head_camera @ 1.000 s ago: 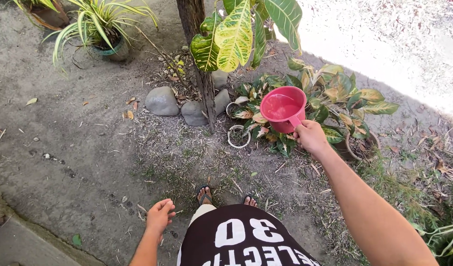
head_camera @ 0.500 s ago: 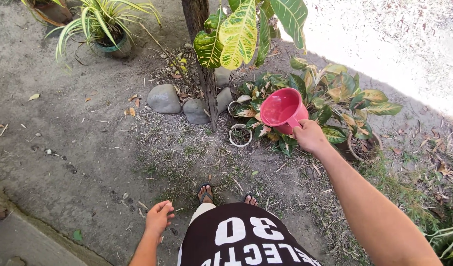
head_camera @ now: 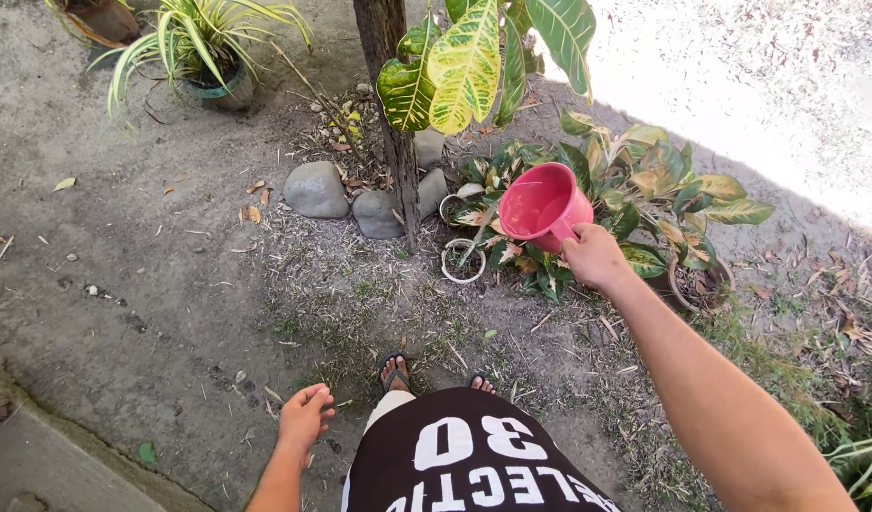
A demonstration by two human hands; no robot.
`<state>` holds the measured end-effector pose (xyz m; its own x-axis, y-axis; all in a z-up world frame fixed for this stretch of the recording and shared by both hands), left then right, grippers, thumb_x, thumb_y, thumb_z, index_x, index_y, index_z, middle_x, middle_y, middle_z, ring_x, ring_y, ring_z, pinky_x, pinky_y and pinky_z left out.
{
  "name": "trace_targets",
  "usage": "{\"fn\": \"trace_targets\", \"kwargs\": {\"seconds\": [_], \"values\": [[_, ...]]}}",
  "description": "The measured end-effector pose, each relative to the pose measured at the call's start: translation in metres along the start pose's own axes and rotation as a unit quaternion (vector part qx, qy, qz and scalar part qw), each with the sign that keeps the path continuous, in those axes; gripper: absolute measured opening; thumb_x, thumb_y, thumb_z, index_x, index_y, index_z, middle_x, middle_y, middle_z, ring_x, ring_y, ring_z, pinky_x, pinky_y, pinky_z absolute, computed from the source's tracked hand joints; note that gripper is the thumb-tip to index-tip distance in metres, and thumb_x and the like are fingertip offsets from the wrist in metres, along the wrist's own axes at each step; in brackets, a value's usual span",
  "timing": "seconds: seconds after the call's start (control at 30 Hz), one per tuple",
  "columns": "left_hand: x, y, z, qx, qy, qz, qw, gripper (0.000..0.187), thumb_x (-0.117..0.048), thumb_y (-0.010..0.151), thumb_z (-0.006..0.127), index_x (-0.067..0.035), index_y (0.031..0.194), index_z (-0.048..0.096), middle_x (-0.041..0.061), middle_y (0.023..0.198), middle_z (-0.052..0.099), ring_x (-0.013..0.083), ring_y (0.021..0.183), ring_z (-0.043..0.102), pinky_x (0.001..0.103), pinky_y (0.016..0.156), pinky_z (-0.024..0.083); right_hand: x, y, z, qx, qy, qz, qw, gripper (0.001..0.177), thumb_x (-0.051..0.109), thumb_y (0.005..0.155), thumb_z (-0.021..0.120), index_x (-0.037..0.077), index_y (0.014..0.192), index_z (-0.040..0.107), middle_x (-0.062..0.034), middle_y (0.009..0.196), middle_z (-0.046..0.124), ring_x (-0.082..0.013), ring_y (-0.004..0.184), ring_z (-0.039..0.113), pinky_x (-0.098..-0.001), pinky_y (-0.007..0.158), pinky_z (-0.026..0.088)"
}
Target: Watering various plants in an outdoor garden using a dipper and water from a bucket.
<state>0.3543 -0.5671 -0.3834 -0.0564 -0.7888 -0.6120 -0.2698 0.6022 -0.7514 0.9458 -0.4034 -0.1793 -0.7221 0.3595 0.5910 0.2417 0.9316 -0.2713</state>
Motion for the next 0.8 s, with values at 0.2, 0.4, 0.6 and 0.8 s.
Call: {"fn": "trace_targets", "kwargs": {"seconds": [0.2, 0.4, 0.6, 0.8], "values": [[0.001, 0.001, 0.000, -0.001, 0.002, 0.004, 1.000, 0.031, -0.029, 0.098, 0.065, -0.014, 0.124, 0.070, 0.001, 0.104, 0.075, 0.0130, 0.082, 0.066, 0.032, 0.068, 0.048, 0.003, -0.002, -0.002, 0.004, 0.017, 0.012, 1.000, 0.028, 0.018, 0.089, 0.054, -0.003, 0.098, 0.071, -0.0177, 0.076, 0.073, -0.0292, 0.070, 0.072, -0.0428, 0.069, 0.056], [0.007, 0.003, -0.002, 0.001, 0.005, 0.004, 1.000, 0.032, -0.030, 0.097, 0.066, -0.014, 0.125, 0.070, 0.001, 0.104, 0.075, 0.0130, 0.081, 0.066, 0.031, 0.067, 0.049, 0.005, -0.008, -0.006, 0.006, -0.005, 0.009, 1.000, 0.029, 0.019, 0.090, 0.054, -0.002, 0.098, 0.071, -0.0169, 0.078, 0.074, -0.0288, 0.073, 0.074, -0.0417, 0.073, 0.057], [0.010, 0.005, -0.002, 0.003, 0.001, 0.004, 1.000, 0.033, -0.030, 0.097, 0.065, -0.013, 0.125, 0.069, 0.001, 0.103, 0.075, 0.0126, 0.081, 0.066, 0.031, 0.067, 0.049, 0.001, -0.010, -0.008, 0.003, -0.020, 0.006, 1.000, 0.030, 0.021, 0.090, 0.054, -0.001, 0.100, 0.071, -0.0189, 0.083, 0.076, -0.0316, 0.081, 0.075, -0.0433, 0.081, 0.057], [0.011, 0.005, -0.002, 0.004, 0.005, 0.004, 1.000, 0.033, -0.029, 0.098, 0.065, -0.013, 0.125, 0.069, 0.001, 0.104, 0.075, 0.0125, 0.081, 0.066, 0.030, 0.067, 0.049, -0.001, -0.010, -0.013, -0.012, -0.061, 0.011, 0.998, 0.032, 0.022, 0.090, 0.055, 0.000, 0.105, 0.071, -0.0238, 0.091, 0.074, -0.0382, 0.090, 0.073, -0.0463, 0.088, 0.055]]}}
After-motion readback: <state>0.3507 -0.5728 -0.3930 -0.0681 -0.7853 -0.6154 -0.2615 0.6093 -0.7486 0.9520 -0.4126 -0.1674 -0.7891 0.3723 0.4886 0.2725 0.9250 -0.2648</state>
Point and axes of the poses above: each hand's wrist, its own y-axis towards the middle knuckle, its own z-axis out of the palm, x = y × z, the point moved 6 cm from there along y, towards the middle knuckle
